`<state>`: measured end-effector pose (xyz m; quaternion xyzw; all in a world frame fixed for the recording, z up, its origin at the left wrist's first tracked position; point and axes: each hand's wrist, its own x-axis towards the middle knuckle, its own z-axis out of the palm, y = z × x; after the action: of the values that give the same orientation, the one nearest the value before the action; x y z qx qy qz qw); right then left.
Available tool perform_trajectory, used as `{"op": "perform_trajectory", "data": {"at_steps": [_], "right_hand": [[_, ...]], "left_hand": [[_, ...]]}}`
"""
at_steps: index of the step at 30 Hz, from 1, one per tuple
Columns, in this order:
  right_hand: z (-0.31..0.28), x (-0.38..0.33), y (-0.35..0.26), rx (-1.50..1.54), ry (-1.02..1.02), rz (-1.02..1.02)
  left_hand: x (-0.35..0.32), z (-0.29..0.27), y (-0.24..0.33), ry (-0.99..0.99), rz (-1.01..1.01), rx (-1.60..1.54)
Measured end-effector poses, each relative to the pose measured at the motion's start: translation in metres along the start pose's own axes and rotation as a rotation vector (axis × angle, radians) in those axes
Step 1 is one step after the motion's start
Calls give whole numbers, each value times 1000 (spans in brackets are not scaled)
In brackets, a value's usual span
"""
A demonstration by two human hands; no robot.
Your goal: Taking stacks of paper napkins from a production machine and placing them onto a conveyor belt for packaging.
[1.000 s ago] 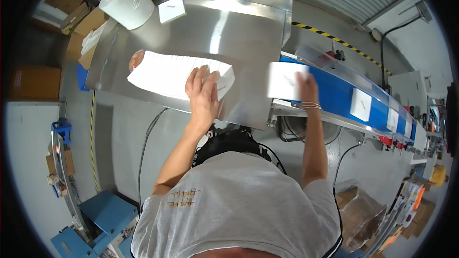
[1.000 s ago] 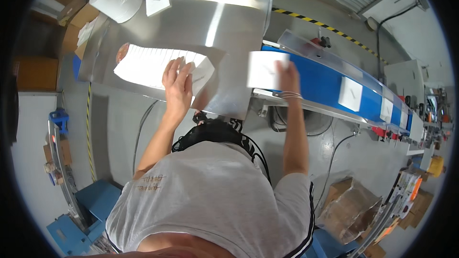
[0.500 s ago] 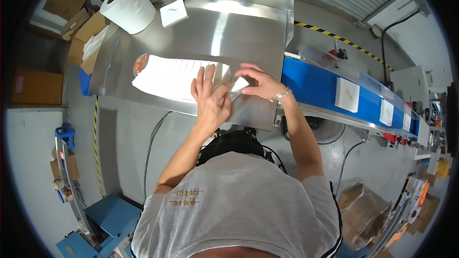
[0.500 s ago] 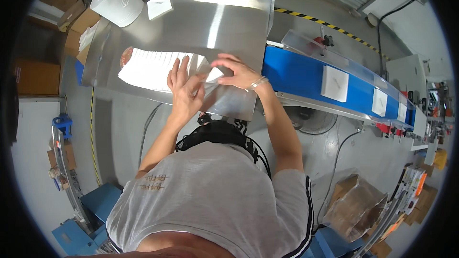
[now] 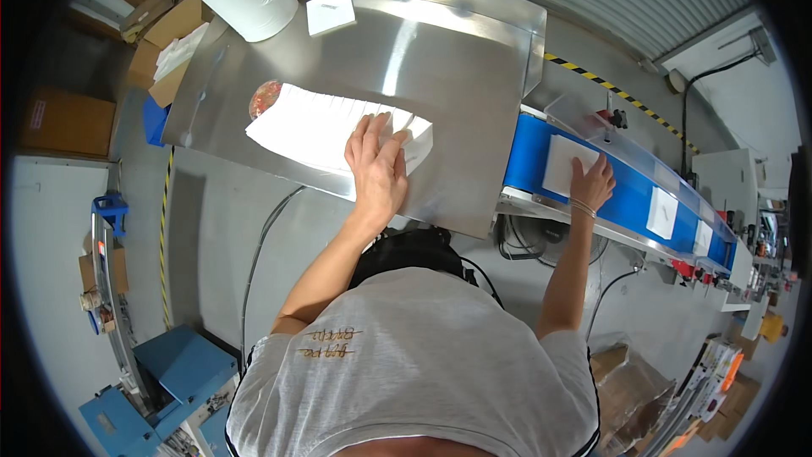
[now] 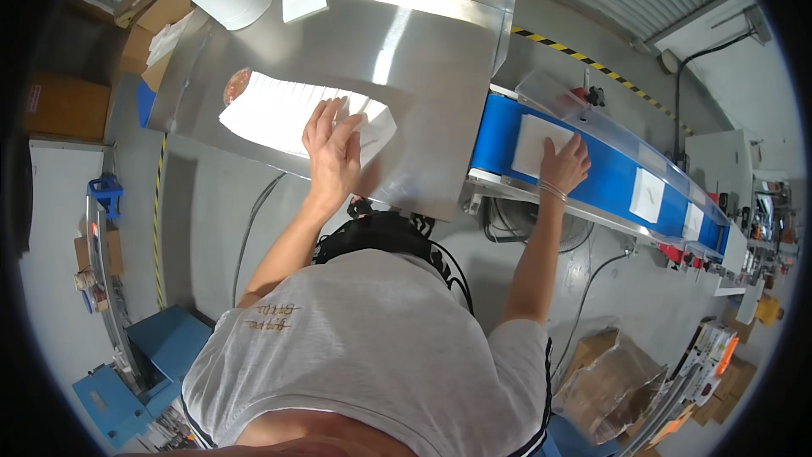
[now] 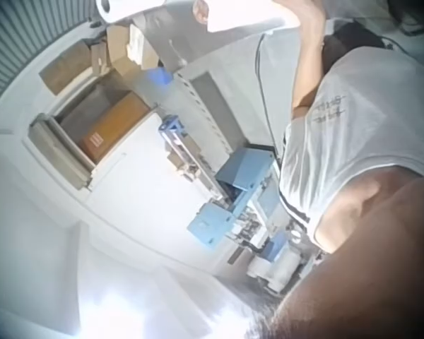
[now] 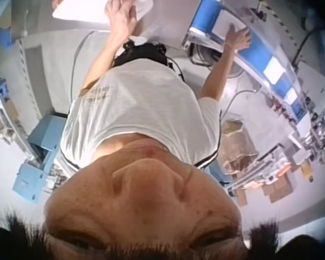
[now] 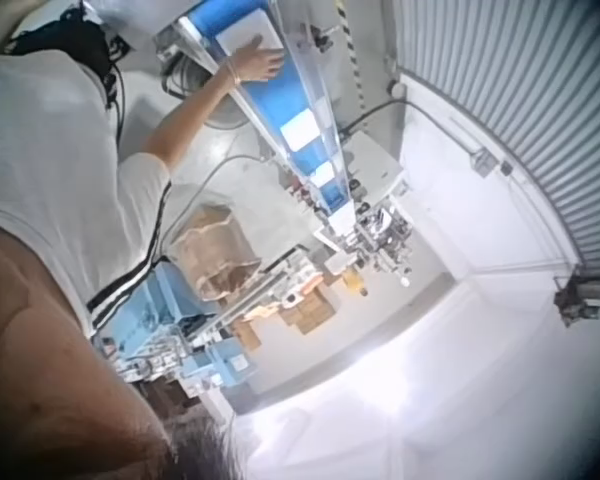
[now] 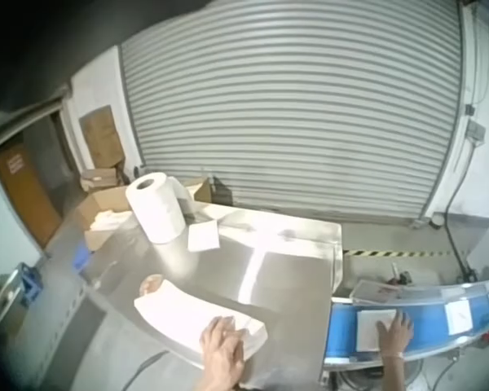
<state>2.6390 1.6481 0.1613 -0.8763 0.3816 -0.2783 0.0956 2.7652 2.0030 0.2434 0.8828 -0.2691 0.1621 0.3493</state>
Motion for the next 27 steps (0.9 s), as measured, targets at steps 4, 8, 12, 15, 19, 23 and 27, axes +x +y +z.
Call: {"op": "perform_trajectory", "data": {"at_steps": [4,8,12,15,19,23,27], "right_hand": [[-9,-6,-91,526,-378,-522],[-4,-22,-183,881,-1096,-460],[25,-36,-167,1120,-1298,-156],[23,-35,-118,1097,-928,41],[18,-11,-24,604,-404,273],[14,-3,18,-34,-5,15],[2,-1,-52,104,-97,-257]], "left_hand": [[-1,-4,3,-57,15,10],[2,-10,4,-174,75,33],[3,-10,4,-115,-5,50],[-1,-9,-9,-41,7,86],[2,-4,-7,5,-9,27],[4,-3,-8,16,-10,31],[3,-1,-9,65,-54,6]]}}
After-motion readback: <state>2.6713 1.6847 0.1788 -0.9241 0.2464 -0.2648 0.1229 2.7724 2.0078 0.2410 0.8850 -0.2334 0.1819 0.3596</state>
